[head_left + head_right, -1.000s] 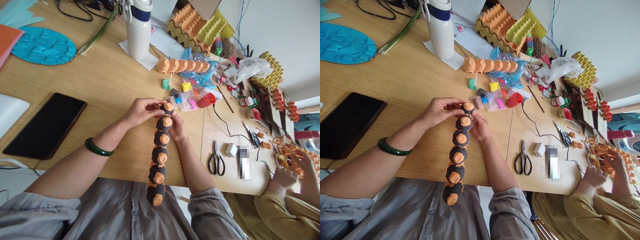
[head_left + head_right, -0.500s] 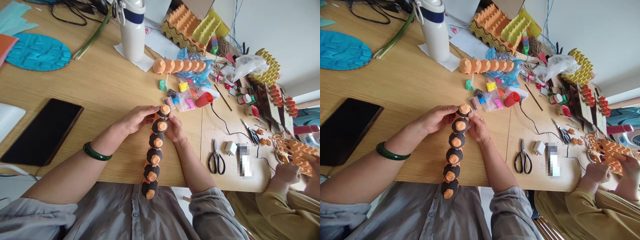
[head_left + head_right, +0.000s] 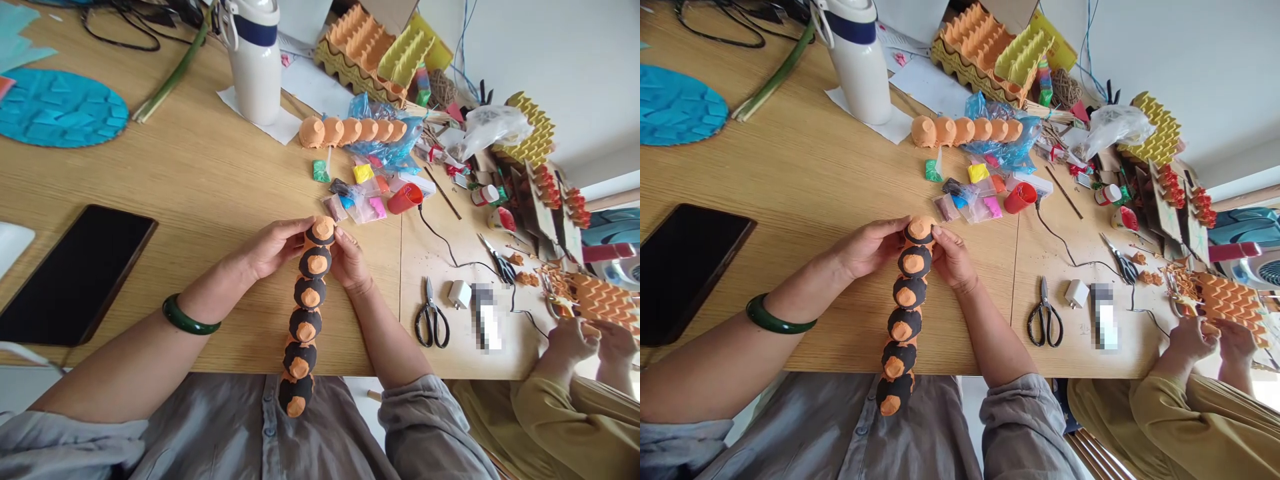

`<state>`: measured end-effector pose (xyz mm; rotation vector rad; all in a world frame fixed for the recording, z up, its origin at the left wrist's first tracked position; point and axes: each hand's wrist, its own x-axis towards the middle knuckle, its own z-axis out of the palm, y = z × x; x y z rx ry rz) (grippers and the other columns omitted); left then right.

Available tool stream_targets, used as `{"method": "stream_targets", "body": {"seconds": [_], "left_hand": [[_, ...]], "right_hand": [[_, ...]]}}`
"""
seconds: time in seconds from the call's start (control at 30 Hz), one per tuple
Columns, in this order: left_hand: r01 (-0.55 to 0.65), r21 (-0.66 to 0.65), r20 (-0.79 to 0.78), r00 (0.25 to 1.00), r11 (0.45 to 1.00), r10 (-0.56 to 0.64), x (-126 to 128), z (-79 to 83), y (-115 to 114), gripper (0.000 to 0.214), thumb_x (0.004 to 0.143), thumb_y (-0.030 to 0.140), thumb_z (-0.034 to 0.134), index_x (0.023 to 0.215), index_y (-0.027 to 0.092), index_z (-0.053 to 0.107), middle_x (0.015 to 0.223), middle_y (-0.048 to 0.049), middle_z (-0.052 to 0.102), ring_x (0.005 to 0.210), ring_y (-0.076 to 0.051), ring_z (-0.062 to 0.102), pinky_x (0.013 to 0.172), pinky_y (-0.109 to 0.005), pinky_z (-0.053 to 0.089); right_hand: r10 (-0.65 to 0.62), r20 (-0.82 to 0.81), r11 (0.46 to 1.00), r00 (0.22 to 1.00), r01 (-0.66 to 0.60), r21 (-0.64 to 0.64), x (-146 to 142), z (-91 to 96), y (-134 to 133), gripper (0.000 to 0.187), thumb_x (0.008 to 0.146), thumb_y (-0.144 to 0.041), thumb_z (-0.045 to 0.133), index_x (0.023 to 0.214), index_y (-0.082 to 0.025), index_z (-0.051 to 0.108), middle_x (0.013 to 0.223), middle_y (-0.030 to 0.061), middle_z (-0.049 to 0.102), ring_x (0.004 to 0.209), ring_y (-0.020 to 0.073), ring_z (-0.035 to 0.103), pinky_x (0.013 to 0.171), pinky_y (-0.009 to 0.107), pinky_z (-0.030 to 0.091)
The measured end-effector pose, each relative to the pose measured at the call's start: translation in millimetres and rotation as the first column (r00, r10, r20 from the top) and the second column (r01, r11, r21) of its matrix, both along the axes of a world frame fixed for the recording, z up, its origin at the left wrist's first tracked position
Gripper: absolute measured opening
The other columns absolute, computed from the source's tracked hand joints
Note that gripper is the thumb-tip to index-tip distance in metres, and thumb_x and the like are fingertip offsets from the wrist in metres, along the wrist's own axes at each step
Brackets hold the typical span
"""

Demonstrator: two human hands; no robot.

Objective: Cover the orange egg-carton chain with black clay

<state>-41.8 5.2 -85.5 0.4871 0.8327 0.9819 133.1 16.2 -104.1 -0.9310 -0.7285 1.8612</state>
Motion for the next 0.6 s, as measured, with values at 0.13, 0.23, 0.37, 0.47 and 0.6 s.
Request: {"method": "stream_targets", "body": {"seconds": [0.13,0.23,0.37,0.47,0.6], "left_hand": [[0.036,0.036,-0.049,0.998,0.999,-0.035,0.8,-1.4,-0.1,0.047,0.069,0.062,0.098,0.085,0.021,0.082,0.097,-0.0067,0.084,0.101,-0.025,0.076,0.083,-0.032,0.059],[0.014,-0.003,-0.036,0.999,1.0,-0.015,1.5,-1.0,0.8,0.047,0.067,0.059,0.1,0.086,0.02,0.083,0.097,-0.0071,0.084,0.096,-0.024,0.075,0.08,-0.031,0.058],[-0.079,-0.089,0.055,0.995,0.993,0.084,2.5,3.8,3.1,0.033,0.072,0.042,0.101,0.082,0.018,0.08,0.086,-0.0045,0.08,0.079,-0.018,0.068,0.071,-0.028,0.056],[-0.143,-0.155,0.097,0.983,0.978,0.159,3.5,6.9,5.1,0.03,0.079,0.036,0.098,0.079,0.014,0.077,0.078,-0.0034,0.075,0.07,-0.014,0.065,0.065,-0.026,0.053],[-0.155,-0.181,0.087,0.981,0.971,0.173,5.2,6.4,5.8,0.034,0.081,0.039,0.097,0.08,0.012,0.077,0.077,-0.0046,0.074,0.07,-0.015,0.065,0.065,-0.026,0.052]], "right_hand": [[0.021,0.006,0.995,1.0,-0.02,-0.098,-3.7,3.7,1.5,0.04,0.089,-0.066,0.078,0.087,-0.025,0.078,0.077,0.0015,0.08,0.09,0.0254,0.079,0.092,0.042,0.067],[0.063,-0.01,0.992,0.998,-0.064,-0.105,-3.5,4.3,2.9,0.049,0.09,-0.074,0.072,0.088,-0.025,0.078,0.076,0.0021,0.079,0.093,0.0269,0.08,0.092,0.044,0.067],[0.089,-0.027,0.996,0.996,-0.089,-0.01,-1.1,2.5,1.4,0.039,0.079,-0.061,0.087,0.092,-0.025,0.078,0.083,-0.0005,0.081,0.08,0.02,0.076,0.077,0.034,0.066],[0.115,-0.052,0.993,0.992,-0.112,0.047,-0.6,2.7,-1.6,0.041,0.067,-0.048,0.099,0.093,-0.024,0.079,0.084,-0.0038,0.08,0.071,0.0136,0.071,0.068,0.026,0.062],[0.116,-0.072,0.993,0.991,-0.113,0.044,-2.0,3.3,-4.1,0.044,0.064,-0.044,0.104,0.095,-0.024,0.08,0.086,-0.0047,0.081,0.071,0.012,0.072,0.068,0.025,0.063]]}}
